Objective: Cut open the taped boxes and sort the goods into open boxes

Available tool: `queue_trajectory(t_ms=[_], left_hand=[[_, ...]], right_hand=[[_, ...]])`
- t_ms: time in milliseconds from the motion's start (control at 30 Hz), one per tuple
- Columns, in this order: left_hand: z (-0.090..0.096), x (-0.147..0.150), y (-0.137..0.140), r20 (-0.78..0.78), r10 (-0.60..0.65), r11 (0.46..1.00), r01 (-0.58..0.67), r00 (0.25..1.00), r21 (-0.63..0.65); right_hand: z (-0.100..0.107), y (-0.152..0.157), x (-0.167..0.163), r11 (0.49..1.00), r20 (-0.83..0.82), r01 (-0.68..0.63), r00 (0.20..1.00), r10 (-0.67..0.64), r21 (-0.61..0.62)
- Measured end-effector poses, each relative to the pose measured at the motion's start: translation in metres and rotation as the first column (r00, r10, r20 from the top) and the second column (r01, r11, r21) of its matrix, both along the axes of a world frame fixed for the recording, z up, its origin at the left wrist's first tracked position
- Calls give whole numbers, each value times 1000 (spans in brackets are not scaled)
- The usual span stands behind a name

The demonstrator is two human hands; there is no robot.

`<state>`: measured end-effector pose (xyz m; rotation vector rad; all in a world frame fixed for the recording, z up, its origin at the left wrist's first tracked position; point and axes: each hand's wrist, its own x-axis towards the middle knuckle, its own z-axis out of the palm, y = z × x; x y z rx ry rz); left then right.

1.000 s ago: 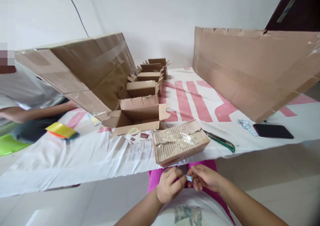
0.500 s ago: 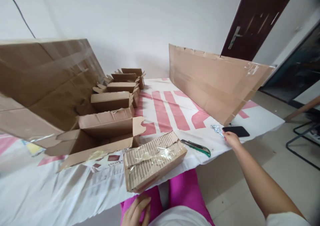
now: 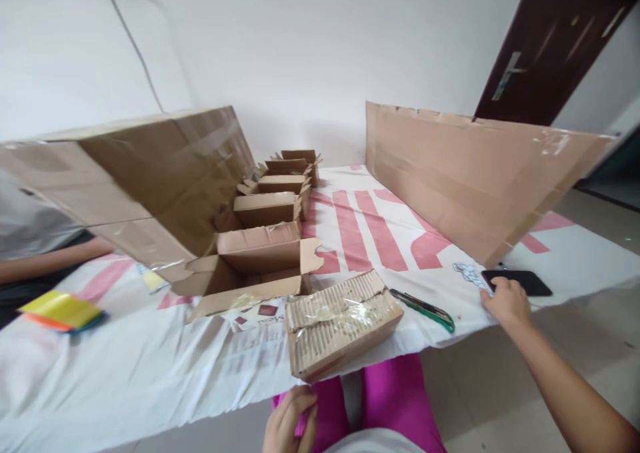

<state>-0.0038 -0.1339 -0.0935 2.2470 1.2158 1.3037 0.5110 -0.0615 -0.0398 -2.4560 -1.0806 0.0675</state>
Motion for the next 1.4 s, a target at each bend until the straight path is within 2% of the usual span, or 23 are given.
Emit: queue_trajectory(t_ms=[67, 133, 200, 300, 333, 367, 433, 500, 567, 667, 767, 833, 900, 967, 1033, 1133, 1300, 1400], left_hand=[[8, -12, 7, 31, 57, 998, -57, 998, 3], [15, -18, 15, 66, 164, 986, -165, 984, 9], [22, -18, 22, 94, 226, 974, -223, 970, -43], [30, -10, 28, 140, 121, 972, -89, 983, -217], [32, -7, 29, 165, 90, 964, -44, 982, -264], [33, -5, 29, 189, 82, 955, -22, 979, -296], [35, -6, 31, 223, 112, 945, -35, 968, -324], [40, -10, 33, 237, 148, 953, -74, 960, -294], [49, -16, 36, 233, 190, 970, -146, 954, -194], [76, -22, 46, 192, 210, 976, -217, 959, 18], [112, -17, 62, 11, 119, 988, -119, 993, 103], [132, -9, 74, -161, 122, 992, -114, 979, 56], [144, -1, 85, -333, 131, 990, -140, 934, -4], [148, 6, 92, -466, 105, 989, -142, 879, -45], [147, 9, 96, -533, 97, 989, -142, 841, -45], [144, 10, 99, -556, 127, 990, -139, 822, 21], [147, 10, 101, -631, 121, 993, -100, 766, 70], [150, 11, 100, -680, 112, 994, -72, 725, 88]], right_hand=[[0, 2, -22, 975, 24, -201, 980, 200, 95], [-2, 4, -54, 911, 23, -377, 925, 379, 166], [-5, 3, -94, 801, -23, -549, 822, 569, 239], [-9, -8, -155, 567, -121, -742, 565, 816, 359], [-10, -13, -172, 526, -140, -764, 514, 846, 375], [-11, -19, -186, 511, -150, -770, 494, 857, 383], [-11, -28, -204, 510, -160, -769, 489, 858, 386], [-11, -33, -208, 501, -157, -773, 480, 863, 388], [-8, -35, -205, 473, -118, -784, 468, 876, 401], [-2, -34, -200, 452, 4, -779, 504, 864, 435], [2, -34, -204, 468, 79, -755, 559, 825, 458], [3, -34, -208, 481, 88, -746, 578, 811, 460], [1, -36, -211, 488, 96, -740, 589, 802, 462], [0, -37, -211, 480, 115, -742, 590, 799, 468], [-2, -38, -209, 463, 132, -751, 579, 804, 471], [-1, -40, -205, 452, 152, -754, 577, 803, 477], [7, -43, -209, 457, 201, -719, 626, 754, 523], [15, -45, -218, 400, 247, -731, 603, 759, 553]])
